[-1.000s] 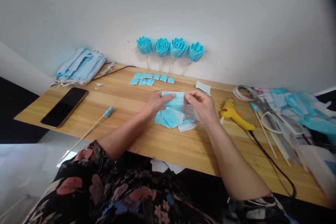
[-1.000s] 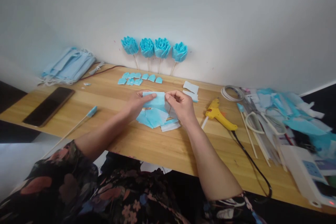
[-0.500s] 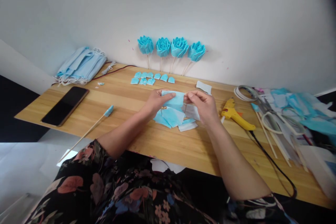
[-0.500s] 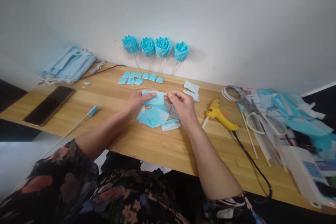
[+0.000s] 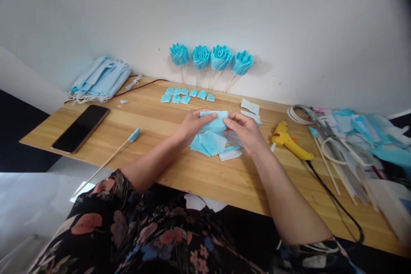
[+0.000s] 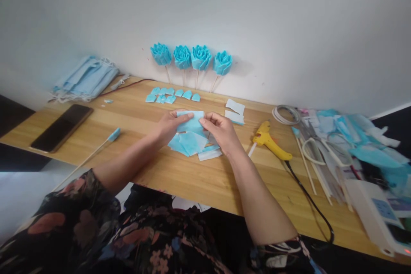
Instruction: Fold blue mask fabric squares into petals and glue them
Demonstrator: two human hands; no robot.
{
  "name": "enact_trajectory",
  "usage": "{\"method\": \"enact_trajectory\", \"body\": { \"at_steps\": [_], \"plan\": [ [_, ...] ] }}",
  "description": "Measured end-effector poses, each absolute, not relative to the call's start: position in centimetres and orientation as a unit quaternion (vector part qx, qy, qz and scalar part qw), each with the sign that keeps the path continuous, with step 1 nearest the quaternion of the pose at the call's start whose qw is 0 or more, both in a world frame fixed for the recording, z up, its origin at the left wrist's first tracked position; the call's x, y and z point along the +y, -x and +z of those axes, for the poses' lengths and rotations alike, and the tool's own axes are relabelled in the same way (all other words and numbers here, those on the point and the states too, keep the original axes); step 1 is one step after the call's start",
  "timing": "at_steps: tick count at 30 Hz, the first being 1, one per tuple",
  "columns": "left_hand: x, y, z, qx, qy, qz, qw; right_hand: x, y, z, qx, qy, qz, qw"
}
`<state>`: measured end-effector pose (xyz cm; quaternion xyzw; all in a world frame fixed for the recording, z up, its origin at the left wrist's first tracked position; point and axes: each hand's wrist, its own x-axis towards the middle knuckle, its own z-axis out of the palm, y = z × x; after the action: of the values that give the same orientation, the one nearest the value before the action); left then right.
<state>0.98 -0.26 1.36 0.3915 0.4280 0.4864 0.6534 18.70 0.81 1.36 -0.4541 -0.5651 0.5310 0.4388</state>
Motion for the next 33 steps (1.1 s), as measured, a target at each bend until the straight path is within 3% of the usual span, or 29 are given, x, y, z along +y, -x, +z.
{"method": "enact_trajectory", "body": {
  "at_steps": [8, 18, 25, 33],
  "plan": [
    [0.3, -0.7, 0.9, 0.408, -0.415, 0.502, 0.64, 1.1, -19.0, 1.3, -0.576, 0.465, 0.497, 0.453],
    [0.2, -1.0, 0.5, 0.429, -0.454, 0.468, 0.625, 0.9, -18.8, 1.5, -0.528, 0.427, 0.549, 0.487],
    [-0.3, -1.3, 0.9, 0.427, -0.503, 0.425, 0.62, 0.6, -18.8, 1.8, -0.562, 0.445, 0.522, 0.462],
    [0.1, -1.3, 0.5, 0.406, -0.545, 0.45, 0.579, 1.2, -18.8, 1.4, -0.51, 0.448, 0.475, 0.56]
  ]
}}
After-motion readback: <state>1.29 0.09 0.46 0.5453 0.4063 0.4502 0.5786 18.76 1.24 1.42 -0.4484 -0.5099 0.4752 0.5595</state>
